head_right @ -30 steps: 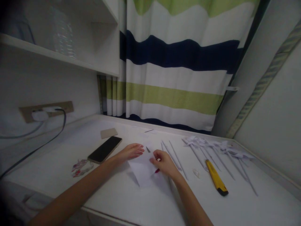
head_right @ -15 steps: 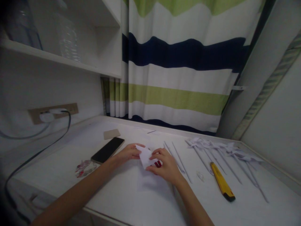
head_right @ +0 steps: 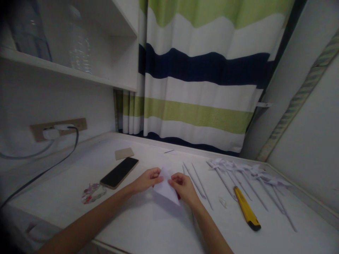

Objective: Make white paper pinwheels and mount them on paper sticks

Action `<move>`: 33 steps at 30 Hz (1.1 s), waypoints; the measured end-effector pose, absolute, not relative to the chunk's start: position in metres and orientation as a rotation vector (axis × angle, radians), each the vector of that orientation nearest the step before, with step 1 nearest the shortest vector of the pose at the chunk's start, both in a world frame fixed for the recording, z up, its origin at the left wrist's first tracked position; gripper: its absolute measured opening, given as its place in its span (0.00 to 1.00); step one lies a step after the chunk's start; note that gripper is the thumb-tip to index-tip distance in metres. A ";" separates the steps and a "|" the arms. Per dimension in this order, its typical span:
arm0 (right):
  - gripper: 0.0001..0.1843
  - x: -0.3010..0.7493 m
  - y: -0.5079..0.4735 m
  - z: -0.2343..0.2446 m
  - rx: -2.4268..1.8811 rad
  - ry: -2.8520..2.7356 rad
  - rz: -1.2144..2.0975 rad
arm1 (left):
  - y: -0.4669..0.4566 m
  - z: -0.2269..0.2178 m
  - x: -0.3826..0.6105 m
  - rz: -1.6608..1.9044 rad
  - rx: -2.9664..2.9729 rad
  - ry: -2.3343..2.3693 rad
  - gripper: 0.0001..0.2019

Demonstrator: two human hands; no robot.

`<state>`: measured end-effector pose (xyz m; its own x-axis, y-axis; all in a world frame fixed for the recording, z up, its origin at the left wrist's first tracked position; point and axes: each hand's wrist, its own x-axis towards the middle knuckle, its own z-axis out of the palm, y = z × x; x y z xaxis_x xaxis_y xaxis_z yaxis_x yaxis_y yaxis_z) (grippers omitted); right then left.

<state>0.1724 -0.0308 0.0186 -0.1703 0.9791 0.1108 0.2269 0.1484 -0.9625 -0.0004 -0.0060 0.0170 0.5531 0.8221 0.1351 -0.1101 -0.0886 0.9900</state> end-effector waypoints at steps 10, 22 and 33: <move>0.19 0.170 -0.042 0.030 -1.055 -1.443 1.170 | -0.008 0.019 -0.004 0.792 1.518 0.628 0.20; 0.11 0.177 -0.042 0.027 -0.996 -1.487 1.027 | -0.018 0.026 -0.002 0.673 1.552 0.662 0.19; 0.14 0.177 -0.035 0.021 -1.027 -1.510 1.002 | -0.014 0.020 0.004 0.944 1.664 0.708 0.12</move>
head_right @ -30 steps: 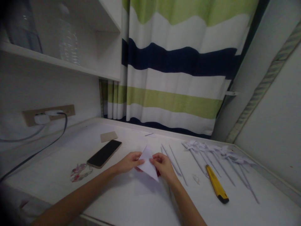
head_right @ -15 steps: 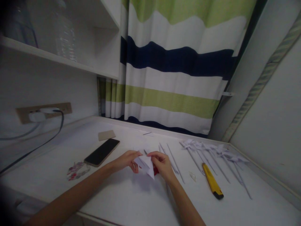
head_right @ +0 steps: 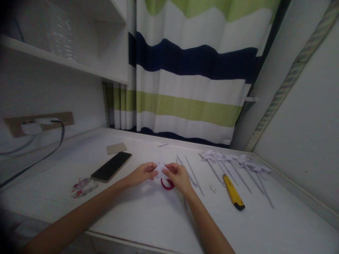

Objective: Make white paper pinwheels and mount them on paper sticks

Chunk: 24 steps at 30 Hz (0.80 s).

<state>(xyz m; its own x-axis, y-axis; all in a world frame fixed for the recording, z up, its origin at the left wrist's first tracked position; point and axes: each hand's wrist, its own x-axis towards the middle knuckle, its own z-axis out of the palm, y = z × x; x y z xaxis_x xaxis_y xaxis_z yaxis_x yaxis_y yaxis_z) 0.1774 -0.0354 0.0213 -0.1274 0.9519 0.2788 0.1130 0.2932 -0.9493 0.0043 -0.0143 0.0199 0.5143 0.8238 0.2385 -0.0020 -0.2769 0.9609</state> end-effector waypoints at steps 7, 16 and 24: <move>0.14 0.175 -0.035 0.019 -1.050 -1.538 0.945 | -0.014 0.021 0.005 1.106 1.706 0.740 0.10; 0.15 0.176 -0.036 0.018 -1.094 -1.535 1.018 | -0.011 0.021 0.005 1.215 1.658 0.837 0.11; 0.15 0.181 -0.034 0.023 -1.106 -1.519 1.117 | -0.012 0.024 0.004 1.247 1.625 0.901 0.13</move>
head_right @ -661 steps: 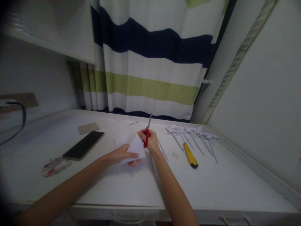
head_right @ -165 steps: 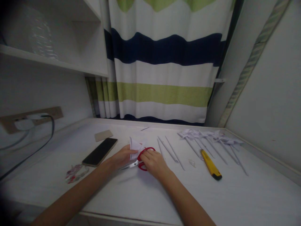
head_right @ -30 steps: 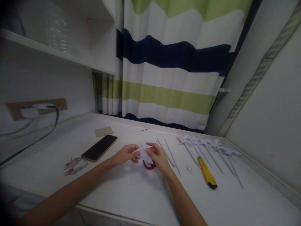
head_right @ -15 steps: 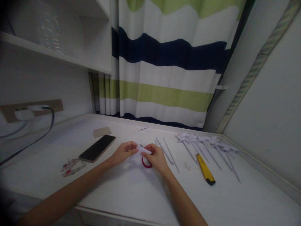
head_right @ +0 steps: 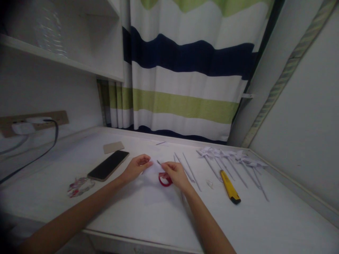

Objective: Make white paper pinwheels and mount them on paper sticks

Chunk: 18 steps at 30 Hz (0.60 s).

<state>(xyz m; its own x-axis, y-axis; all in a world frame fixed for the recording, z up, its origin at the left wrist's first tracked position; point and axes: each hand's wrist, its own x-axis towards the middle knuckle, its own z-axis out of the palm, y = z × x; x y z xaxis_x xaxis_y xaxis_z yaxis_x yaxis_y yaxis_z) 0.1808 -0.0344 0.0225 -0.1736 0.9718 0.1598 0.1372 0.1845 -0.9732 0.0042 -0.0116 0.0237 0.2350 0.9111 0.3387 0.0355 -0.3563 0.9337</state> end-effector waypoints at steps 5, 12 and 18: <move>0.21 0.184 -0.035 0.027 -1.095 -1.473 1.160 | -0.011 0.024 0.003 1.246 1.614 0.917 0.13; 0.06 0.183 -0.033 0.022 -1.097 -1.562 1.207 | -0.012 0.026 0.004 1.258 1.625 0.931 0.13; 0.06 0.185 -0.032 0.021 -1.136 -1.573 1.239 | -0.012 0.026 0.003 1.202 1.674 0.874 0.13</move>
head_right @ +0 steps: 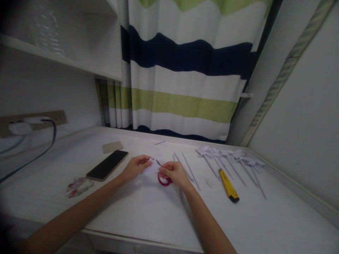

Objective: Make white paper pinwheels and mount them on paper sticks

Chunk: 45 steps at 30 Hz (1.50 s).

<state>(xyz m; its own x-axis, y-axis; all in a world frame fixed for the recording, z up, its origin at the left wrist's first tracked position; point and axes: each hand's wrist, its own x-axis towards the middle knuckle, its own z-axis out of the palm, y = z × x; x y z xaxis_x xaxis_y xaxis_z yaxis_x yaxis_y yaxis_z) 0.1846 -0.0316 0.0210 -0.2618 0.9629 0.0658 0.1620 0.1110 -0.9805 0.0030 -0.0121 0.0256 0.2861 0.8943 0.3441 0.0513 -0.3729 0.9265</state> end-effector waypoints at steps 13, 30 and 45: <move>0.18 0.187 -0.036 0.025 -1.199 -1.594 1.280 | -0.015 0.025 0.002 1.122 1.751 0.811 0.10; 0.08 0.188 -0.031 0.017 -1.252 -1.758 1.265 | -0.013 0.023 0.005 1.100 1.792 0.804 0.10; 0.08 0.185 -0.035 0.020 -1.295 -1.747 1.335 | -0.012 0.017 0.006 1.117 2.082 1.005 0.13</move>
